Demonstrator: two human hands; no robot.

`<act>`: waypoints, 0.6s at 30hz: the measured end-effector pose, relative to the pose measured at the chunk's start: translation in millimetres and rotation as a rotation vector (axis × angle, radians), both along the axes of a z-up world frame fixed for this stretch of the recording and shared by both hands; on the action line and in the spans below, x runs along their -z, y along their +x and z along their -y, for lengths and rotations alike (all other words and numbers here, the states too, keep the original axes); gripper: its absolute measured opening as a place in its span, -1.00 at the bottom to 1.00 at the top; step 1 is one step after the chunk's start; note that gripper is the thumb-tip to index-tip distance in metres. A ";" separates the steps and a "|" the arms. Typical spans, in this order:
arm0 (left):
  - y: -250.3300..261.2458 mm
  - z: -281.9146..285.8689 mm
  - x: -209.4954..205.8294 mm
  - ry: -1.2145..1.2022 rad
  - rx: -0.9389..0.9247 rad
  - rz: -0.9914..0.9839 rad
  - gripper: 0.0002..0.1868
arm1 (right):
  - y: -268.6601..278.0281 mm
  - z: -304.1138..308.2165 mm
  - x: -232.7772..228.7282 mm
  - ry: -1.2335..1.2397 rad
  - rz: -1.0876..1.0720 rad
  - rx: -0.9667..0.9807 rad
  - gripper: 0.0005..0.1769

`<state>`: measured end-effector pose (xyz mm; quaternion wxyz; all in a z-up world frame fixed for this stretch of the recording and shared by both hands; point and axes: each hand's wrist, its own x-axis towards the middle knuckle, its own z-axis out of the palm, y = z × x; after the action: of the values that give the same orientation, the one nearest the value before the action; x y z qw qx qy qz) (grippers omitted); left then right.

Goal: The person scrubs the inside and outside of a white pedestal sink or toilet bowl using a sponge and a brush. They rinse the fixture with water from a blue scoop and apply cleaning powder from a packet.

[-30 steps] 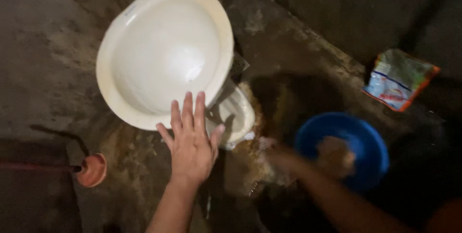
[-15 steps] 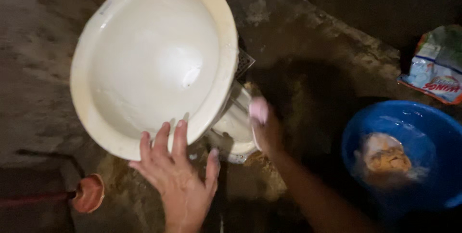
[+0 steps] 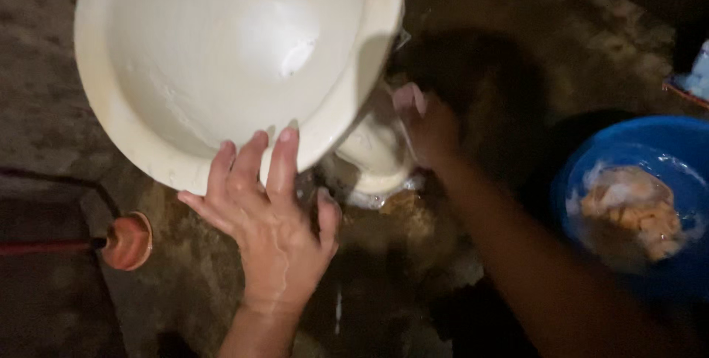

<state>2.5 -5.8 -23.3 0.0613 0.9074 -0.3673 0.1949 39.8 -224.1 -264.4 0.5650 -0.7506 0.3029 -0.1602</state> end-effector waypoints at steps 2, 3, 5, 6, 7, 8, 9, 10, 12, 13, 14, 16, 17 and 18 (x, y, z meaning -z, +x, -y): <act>-4.8 1.2 1.7 -0.035 -0.004 0.009 -0.06 | -30.1 -25.3 9.3 -0.073 -0.054 0.050 -0.48; -5.5 3.1 2.5 -0.055 -0.003 0.017 -0.08 | -47.6 -37.9 14.8 -0.088 0.039 0.072 -0.47; -2.6 5.7 3.2 -0.080 0.007 0.039 -0.11 | -65.0 -55.4 20.4 -0.121 0.247 0.107 -0.44; -1.6 6.9 4.6 -0.091 0.015 0.043 -0.12 | -66.2 -55.2 21.3 -0.138 0.345 0.126 -0.42; -0.5 7.1 6.1 -0.090 0.006 0.042 -0.13 | -53.0 -45.4 20.4 -0.168 0.132 0.123 -0.42; -2.3 4.9 7.8 -0.085 -0.007 0.035 -0.14 | -39.5 -33.2 17.9 -0.165 0.008 0.104 -0.43; -2.8 3.0 10.1 -0.080 -0.020 0.028 -0.16 | -23.2 -17.7 13.0 -0.153 -0.060 0.090 -0.43; -2.2 0.9 12.1 -0.071 -0.016 0.038 -0.17 | -9.6 -5.1 6.1 -0.144 -0.027 0.072 -0.43; 6.4 -0.9 14.9 -0.055 -0.003 0.068 -0.18 | 12.7 18.9 -12.5 -0.109 0.040 0.023 -0.44; 6.8 -1.6 15.5 -0.072 0.008 0.075 -0.18 | 17.2 23.7 -17.5 -0.097 0.044 0.010 -0.45; 7.6 -0.7 16.0 -0.088 0.024 0.087 -0.18 | 20.9 26.3 -22.5 -0.091 0.044 0.009 -0.45; 2.1 -3.1 17.4 -0.099 0.019 0.094 -0.18 | 12.6 16.3 -19.6 -0.095 -0.012 0.011 -0.46; -1.4 -4.0 19.1 -0.093 -0.001 0.088 -0.18 | -1.6 2.4 -12.2 -0.099 -0.059 0.010 -0.46; 2.3 0.2 20.9 -0.098 0.003 0.085 -0.17 | -15.1 -6.2 -5.0 -0.109 -0.085 0.030 -0.47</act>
<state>4.8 -6.0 -44.2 0.0901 0.8937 -0.3609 0.2508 24.7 -217.9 -259.4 0.5077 -0.7815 0.3287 -0.1529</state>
